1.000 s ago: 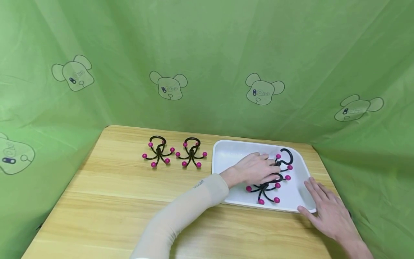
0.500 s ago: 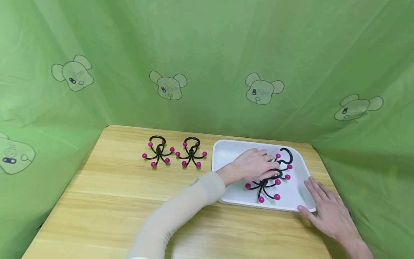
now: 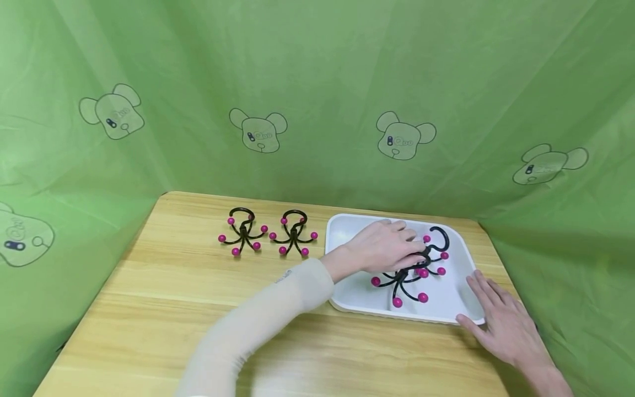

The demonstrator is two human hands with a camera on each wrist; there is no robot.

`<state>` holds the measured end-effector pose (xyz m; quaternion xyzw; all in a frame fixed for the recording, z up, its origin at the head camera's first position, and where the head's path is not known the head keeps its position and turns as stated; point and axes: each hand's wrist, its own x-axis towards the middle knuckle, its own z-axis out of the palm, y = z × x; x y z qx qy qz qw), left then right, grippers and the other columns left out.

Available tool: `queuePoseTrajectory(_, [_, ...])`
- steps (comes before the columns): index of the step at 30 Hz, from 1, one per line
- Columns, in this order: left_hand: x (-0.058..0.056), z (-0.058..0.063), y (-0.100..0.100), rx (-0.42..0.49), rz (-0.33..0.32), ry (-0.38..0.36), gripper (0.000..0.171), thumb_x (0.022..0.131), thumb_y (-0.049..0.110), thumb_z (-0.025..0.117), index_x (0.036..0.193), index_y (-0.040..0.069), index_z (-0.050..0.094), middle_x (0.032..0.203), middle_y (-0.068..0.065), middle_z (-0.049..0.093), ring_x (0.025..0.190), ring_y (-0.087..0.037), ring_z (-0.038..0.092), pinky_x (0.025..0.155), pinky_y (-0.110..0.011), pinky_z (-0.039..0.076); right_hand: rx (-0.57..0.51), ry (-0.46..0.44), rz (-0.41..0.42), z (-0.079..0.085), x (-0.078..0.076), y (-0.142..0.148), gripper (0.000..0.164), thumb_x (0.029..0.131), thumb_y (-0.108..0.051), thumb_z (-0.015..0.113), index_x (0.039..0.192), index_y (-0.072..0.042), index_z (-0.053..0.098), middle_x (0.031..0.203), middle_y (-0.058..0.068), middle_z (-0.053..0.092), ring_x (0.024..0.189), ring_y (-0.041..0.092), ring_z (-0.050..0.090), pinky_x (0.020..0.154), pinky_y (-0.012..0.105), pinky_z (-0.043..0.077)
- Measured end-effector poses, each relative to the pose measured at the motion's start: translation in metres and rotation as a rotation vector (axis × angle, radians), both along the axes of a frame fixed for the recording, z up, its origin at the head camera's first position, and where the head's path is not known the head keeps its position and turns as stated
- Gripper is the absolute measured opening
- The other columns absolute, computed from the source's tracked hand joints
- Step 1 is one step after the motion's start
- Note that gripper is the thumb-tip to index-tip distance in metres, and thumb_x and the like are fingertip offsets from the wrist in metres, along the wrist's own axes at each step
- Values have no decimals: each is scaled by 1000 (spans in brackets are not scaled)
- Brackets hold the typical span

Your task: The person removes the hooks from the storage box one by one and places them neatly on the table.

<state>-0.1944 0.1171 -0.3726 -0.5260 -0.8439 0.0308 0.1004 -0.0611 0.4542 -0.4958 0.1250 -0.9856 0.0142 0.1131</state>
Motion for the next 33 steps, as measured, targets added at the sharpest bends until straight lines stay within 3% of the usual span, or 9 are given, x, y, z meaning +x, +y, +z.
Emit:
queuePoseTrajectory(5, [4,10,-11,18,-16,18,41,114,50,36,143,33,59,135,7,68,126,-15,63,100,-29,56,4,5,5,-1,0,0,96,95,-56,68,169,-15,24,178,10,19,143,53,41,111,71,33])
queuePoseTrajectory(16, [12,23,-38,76,-55,69,38,113,51,37,128,31,66,120,10,71,111,-13,66,95,-28,57,4,10,6,0,0,0,95,95,-55,69,168,-14,26,178,11,21,149,50,38,111,69,35])
queuePoseTrajectory(19, [15,26,-48,96,-66,91,37,113,50,39,125,30,68,112,10,70,103,-13,65,88,-27,56,4,16,13,-1,-1,1,94,95,-55,69,168,-13,27,178,10,21,151,49,37,112,68,35])
queuePoseTrajectory(25, [18,29,-69,137,-76,126,34,113,49,41,118,29,68,99,9,65,92,-12,60,75,-25,52,1,18,18,-2,-1,2,94,94,-55,69,168,-14,27,177,10,21,151,48,37,112,68,35])
queuePoseTrajectory(33, [18,28,-97,181,-69,129,30,111,47,48,111,27,70,94,8,65,88,-13,59,74,-25,52,-4,16,19,-1,1,1,95,95,-55,69,168,-14,25,178,10,20,149,49,38,114,68,33])
